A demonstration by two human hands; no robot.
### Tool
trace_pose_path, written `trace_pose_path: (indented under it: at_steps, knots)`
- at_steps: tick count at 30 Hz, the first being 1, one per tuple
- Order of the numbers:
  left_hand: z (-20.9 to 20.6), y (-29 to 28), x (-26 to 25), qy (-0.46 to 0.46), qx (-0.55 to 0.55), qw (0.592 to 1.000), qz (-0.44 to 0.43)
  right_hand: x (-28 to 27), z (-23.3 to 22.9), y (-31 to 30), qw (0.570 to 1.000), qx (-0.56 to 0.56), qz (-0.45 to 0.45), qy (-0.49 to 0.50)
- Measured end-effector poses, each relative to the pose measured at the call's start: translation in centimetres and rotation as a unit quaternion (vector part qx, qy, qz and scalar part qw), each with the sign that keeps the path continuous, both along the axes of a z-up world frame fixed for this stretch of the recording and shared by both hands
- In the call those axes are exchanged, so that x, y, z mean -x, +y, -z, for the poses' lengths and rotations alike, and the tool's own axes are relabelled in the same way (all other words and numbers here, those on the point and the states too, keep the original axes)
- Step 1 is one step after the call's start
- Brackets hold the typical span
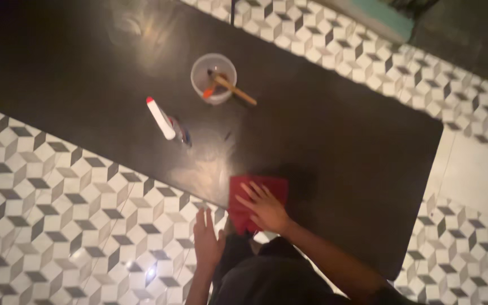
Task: The person wipes a dark tabletop with a red cloth, then uses a paintbrush to apply a liquid from a clear plastic container onto the table surface. A spray bottle and wooden stick are also present on the table.
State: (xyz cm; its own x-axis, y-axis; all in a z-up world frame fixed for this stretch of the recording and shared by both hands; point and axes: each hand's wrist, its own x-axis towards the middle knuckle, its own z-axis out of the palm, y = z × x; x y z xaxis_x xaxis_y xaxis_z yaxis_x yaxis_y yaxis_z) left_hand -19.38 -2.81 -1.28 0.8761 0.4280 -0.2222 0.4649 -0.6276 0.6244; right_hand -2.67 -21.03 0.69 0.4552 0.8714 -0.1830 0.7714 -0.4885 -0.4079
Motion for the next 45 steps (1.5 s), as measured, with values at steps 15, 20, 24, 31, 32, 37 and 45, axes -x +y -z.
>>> trace_pose_path:
  at_steps: [15, 20, 24, 31, 32, 37, 45]
  knots:
    - [0.2, 0.8, -0.5, -0.017, -0.045, 0.999, -0.001, 2.2, 1.1, 6.5, 0.999, -0.015, 0.036, -0.007]
    - [-0.7, -0.3, -2.0, -0.007, -0.034, 0.999, 0.03, 4.8, 0.7, -2.4, 0.998, 0.022, 0.05, -0.016]
    - [-1.3, -1.7, -3.2, -0.038, -0.019, 0.996, 0.083, 4.4, 0.0, -9.1, 0.976, -0.068, 0.196, -0.066]
    - [-1.1, -3.9, -5.0, -0.055, -0.052, 0.98, 0.184, 2.9, 1.5, -3.8, 0.959, -0.004, 0.276, -0.069]
    - [-1.0, -3.8, -5.0, -0.042, -0.065, 0.976, 0.202, 3.4, 1.6, -3.7, 0.967, -0.011, 0.248, -0.058]
    - [-1.0, -4.1, -5.3, -0.004, -0.077, 0.971, 0.228, 9.0, 1.8, -8.6, 0.973, -0.031, 0.223, -0.051]
    - [-0.1, -4.0, -4.8, -0.043, -0.111, 0.961, 0.248, 10.4, 2.5, -21.2, 0.891, 0.003, 0.439, -0.115]
